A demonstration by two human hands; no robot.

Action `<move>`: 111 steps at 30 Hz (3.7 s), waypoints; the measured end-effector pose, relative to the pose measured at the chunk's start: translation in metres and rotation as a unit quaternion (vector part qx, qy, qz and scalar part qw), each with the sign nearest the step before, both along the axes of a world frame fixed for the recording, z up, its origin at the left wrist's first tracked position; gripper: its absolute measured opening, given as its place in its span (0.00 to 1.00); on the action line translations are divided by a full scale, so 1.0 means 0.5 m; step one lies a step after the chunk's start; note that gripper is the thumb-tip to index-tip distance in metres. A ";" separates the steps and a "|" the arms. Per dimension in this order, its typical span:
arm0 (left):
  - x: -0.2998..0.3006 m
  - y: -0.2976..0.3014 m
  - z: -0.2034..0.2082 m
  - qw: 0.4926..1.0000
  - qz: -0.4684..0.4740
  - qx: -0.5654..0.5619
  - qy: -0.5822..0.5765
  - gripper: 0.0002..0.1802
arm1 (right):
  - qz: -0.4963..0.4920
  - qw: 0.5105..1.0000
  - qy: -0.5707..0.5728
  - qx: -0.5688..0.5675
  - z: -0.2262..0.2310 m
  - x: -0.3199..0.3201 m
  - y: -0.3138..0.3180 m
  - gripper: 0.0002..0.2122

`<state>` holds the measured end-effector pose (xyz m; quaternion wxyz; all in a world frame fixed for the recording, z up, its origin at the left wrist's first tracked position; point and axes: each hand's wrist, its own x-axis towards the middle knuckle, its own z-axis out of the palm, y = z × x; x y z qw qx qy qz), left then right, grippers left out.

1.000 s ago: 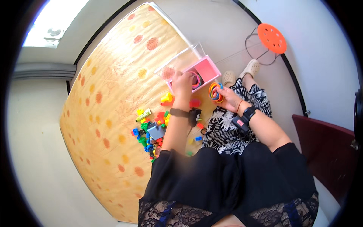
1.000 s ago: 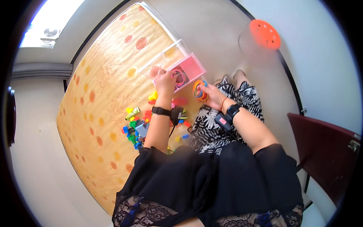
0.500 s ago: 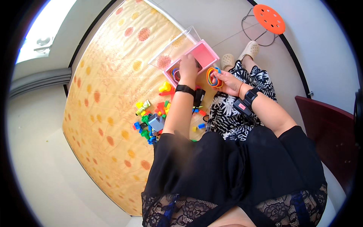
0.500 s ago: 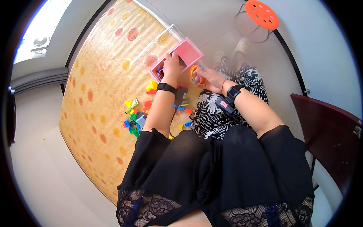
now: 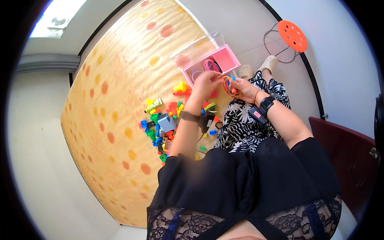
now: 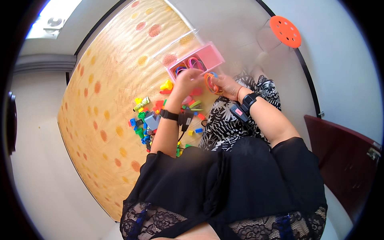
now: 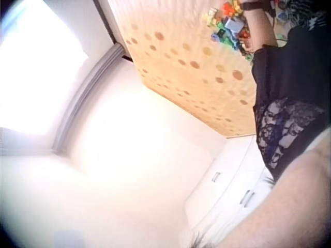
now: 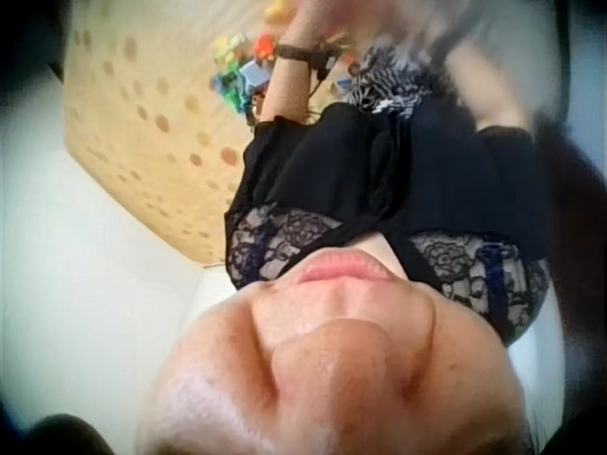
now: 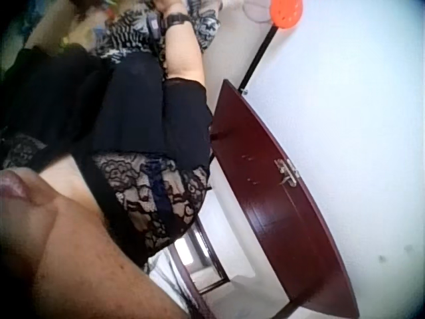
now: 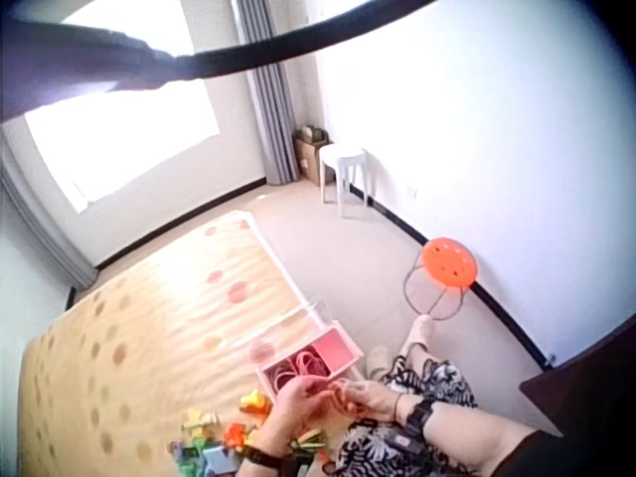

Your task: The person sorts various plastic blocks and toys from a pile on the floor into a small pink plastic container and a cardboard box.

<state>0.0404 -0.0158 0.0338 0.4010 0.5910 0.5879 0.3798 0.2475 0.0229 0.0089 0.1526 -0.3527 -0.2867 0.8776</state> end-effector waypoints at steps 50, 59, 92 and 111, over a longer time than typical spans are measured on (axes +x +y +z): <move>-0.020 0.137 -0.125 0.934 -0.043 0.103 0.339 0.06 | -0.047 0.992 -0.105 0.046 0.001 -0.027 -0.005 0.11; -0.005 0.076 -0.037 0.991 -0.007 0.107 0.084 0.07 | -0.025 0.993 -0.097 0.057 0.045 -0.025 -0.006 0.14; -0.086 0.030 -0.082 0.949 0.057 0.037 0.308 0.27 | 0.078 0.993 -0.088 0.002 -0.015 -0.036 0.005 0.13; -0.117 0.016 -0.091 0.980 0.061 0.027 0.186 0.28 | 0.009 0.998 -0.034 -0.052 0.017 -0.024 0.005 0.12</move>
